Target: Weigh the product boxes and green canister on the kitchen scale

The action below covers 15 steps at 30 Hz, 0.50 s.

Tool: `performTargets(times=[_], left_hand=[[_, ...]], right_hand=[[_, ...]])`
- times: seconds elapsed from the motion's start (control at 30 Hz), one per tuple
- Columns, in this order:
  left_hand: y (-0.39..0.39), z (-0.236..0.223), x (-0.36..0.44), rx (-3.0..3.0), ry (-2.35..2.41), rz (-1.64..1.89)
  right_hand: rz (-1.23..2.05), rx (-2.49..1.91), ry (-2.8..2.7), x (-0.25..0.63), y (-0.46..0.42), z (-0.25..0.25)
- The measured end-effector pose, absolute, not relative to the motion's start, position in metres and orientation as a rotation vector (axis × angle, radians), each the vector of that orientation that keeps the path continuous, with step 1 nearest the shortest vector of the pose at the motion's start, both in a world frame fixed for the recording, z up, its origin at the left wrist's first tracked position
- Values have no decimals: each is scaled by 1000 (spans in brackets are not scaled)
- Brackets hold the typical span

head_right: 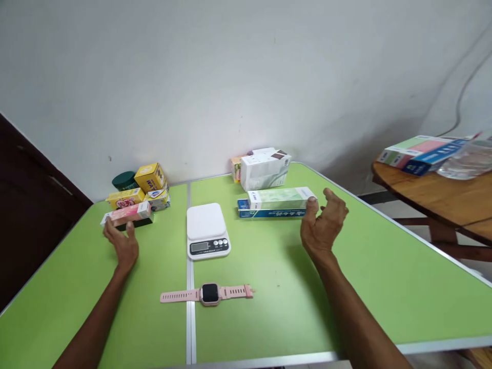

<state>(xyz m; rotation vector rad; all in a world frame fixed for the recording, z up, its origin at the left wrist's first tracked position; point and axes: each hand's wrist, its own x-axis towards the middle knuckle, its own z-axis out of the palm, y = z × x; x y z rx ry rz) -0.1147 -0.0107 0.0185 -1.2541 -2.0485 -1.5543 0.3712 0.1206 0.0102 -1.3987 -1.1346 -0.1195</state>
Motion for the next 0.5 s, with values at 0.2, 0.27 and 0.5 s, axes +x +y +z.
performTargets(times=[0.2,0.27,0.5], left_hand=[[38,43,61,-2045,-1969,-1663],[57,42,109,-2260,-2065,-1636],[113,30,188,-2506,-2292,-1381]], right_hand=[[129,-1423,-1046,393,149,-23],[171,-1411,-1055,389,149,-24],[116,-1341,-1141,391,145,-17]])
